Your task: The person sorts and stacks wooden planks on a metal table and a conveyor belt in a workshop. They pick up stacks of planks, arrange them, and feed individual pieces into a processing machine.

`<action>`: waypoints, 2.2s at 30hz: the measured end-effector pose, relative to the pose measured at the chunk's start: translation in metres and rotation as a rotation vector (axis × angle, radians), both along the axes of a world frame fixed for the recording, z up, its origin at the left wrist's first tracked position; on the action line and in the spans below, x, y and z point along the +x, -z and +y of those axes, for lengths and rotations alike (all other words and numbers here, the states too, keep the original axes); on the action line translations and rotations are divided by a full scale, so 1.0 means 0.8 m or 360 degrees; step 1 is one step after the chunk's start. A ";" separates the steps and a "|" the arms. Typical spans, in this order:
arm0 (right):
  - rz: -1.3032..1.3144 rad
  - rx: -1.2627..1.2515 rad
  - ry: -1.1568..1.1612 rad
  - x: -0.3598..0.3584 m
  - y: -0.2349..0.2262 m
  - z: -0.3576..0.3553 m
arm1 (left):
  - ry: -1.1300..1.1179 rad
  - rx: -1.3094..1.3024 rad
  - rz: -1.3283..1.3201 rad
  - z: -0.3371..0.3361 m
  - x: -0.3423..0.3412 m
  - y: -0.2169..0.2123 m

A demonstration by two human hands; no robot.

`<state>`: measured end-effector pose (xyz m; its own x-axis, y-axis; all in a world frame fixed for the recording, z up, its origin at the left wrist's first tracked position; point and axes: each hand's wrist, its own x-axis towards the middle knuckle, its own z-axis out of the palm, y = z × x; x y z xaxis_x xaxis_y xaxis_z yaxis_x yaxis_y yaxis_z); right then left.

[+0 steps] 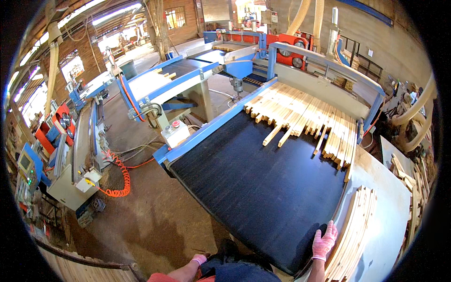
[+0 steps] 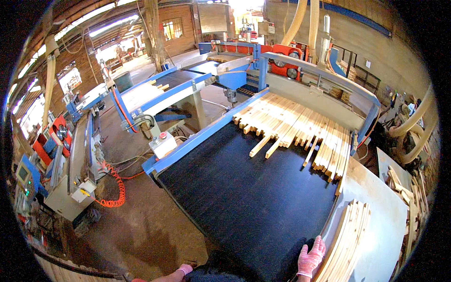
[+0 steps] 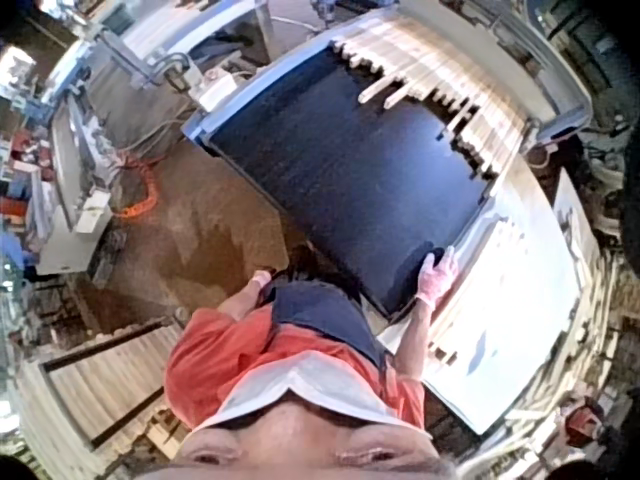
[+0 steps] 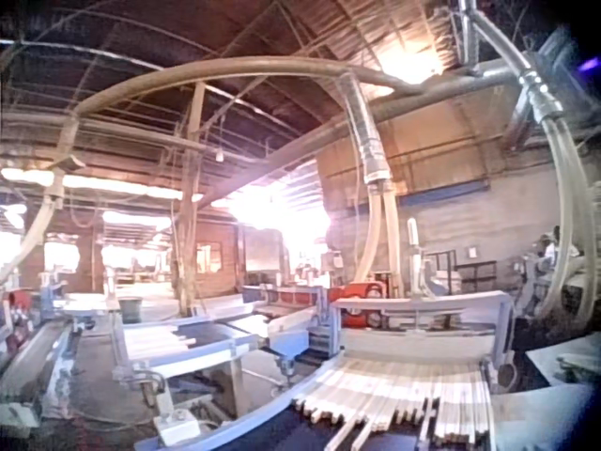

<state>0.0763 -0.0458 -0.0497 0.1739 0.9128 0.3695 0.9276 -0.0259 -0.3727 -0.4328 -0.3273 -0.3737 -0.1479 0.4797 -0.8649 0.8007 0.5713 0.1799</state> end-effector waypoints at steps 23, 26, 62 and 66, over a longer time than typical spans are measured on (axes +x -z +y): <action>-0.0009 0.0007 -0.0008 0.004 0.004 -0.001 | 0.0356 -0.0037 0.0074 0.016 -0.006 -0.028; 0.0038 0.0021 0.0034 0.000 -0.013 -0.004 | 0.0920 -0.0041 0.0097 0.017 -0.035 -0.020; 0.1413 -0.1894 0.1326 -0.165 0.141 -0.623 | 0.1128 -0.0138 -0.0463 0.285 0.105 -0.061; 0.1908 -0.1591 0.1525 -0.186 0.214 -0.713 | 0.1260 -0.0133 -0.0434 0.245 0.148 -0.073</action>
